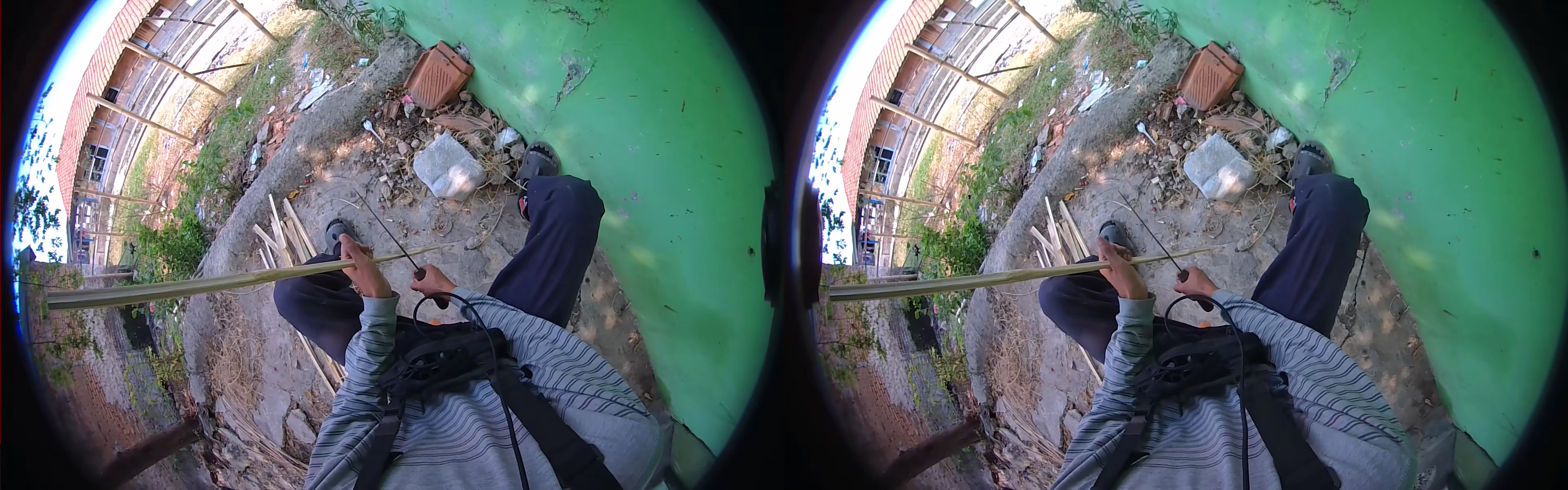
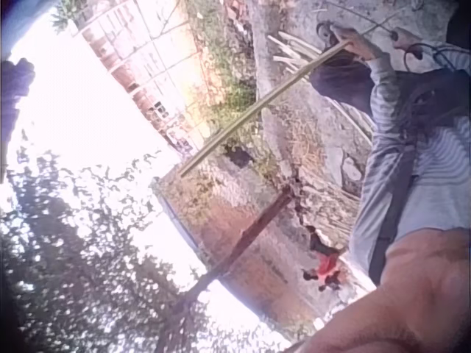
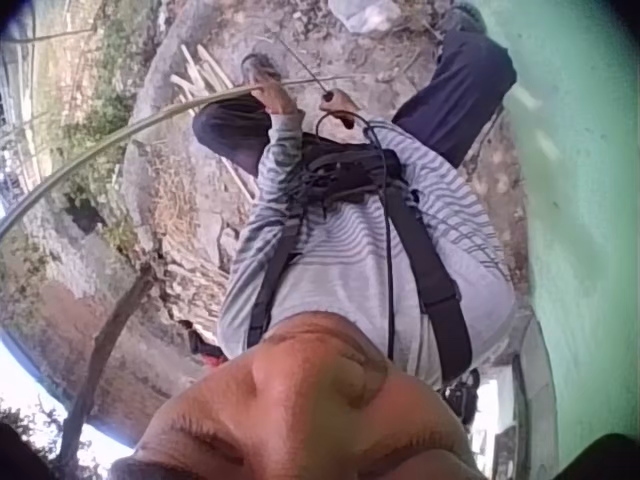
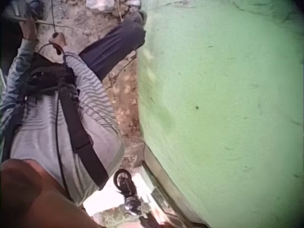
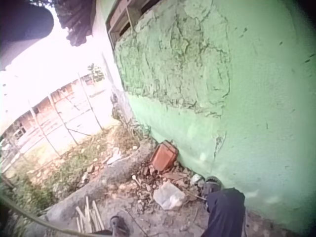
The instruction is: The person scrapes a bamboo stick with a machete, splits the piece lengthwise using the machete, and scrapes the surface of the split bamboo strip.
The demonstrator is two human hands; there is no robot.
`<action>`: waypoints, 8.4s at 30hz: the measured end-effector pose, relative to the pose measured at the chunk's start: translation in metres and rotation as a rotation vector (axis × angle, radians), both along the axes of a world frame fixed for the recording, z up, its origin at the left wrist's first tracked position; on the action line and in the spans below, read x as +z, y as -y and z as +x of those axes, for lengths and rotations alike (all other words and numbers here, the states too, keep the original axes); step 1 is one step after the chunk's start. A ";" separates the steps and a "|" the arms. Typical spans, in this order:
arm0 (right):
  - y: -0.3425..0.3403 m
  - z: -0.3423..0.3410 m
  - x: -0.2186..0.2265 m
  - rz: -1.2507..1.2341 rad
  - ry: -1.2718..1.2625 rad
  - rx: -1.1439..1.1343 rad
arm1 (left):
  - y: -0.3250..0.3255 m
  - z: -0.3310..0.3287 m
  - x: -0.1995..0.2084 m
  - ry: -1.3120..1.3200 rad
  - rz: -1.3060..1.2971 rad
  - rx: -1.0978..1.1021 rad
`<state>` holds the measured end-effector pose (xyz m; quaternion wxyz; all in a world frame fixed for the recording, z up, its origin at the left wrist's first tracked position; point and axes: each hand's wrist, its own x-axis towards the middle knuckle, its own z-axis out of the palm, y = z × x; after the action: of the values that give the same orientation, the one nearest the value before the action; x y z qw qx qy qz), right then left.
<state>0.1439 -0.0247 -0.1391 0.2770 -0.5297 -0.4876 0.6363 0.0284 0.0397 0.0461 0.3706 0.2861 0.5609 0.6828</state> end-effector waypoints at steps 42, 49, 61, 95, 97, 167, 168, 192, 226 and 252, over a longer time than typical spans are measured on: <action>0.013 0.004 -0.035 0.041 0.056 -0.111 | 0.003 -0.006 -0.013 -0.139 0.163 -0.285; 0.012 0.010 -0.034 -0.383 -0.192 -0.117 | 0.004 -0.015 -0.019 -0.110 0.156 -0.348; -0.001 0.007 -0.011 -0.001 -0.036 0.010 | 0.008 -0.035 -0.024 -0.150 0.101 -0.595; 0.023 0.009 -0.027 -0.227 -0.207 -0.032 | 0.014 -0.040 -0.037 -0.116 0.054 -0.336; 0.023 0.036 -0.073 -0.053 0.099 -0.095 | 0.004 -0.020 -0.035 -0.084 0.078 -0.378; -0.160 0.136 0.320 0.423 -0.314 -0.432 | -0.019 -0.006 0.124 -0.844 0.096 -0.875; -0.158 0.140 0.317 0.423 -0.315 -0.443 | -0.023 -0.001 0.122 -0.403 -0.222 -1.180; -0.127 0.104 0.260 0.853 0.746 -0.117 | -0.054 -0.006 0.070 -0.049 -0.477 -1.107; -0.163 0.112 0.224 0.683 0.871 -0.181 | -0.047 -0.013 0.019 -1.035 -0.032 -0.807; -0.116 0.089 0.212 0.837 0.882 0.059 | -0.007 -0.017 0.022 -1.178 -0.125 -0.749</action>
<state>0.2325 0.0912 0.0733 0.2157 -0.5759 -0.7796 0.1186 0.0112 0.0463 0.0686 0.2312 0.7607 0.5702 0.2068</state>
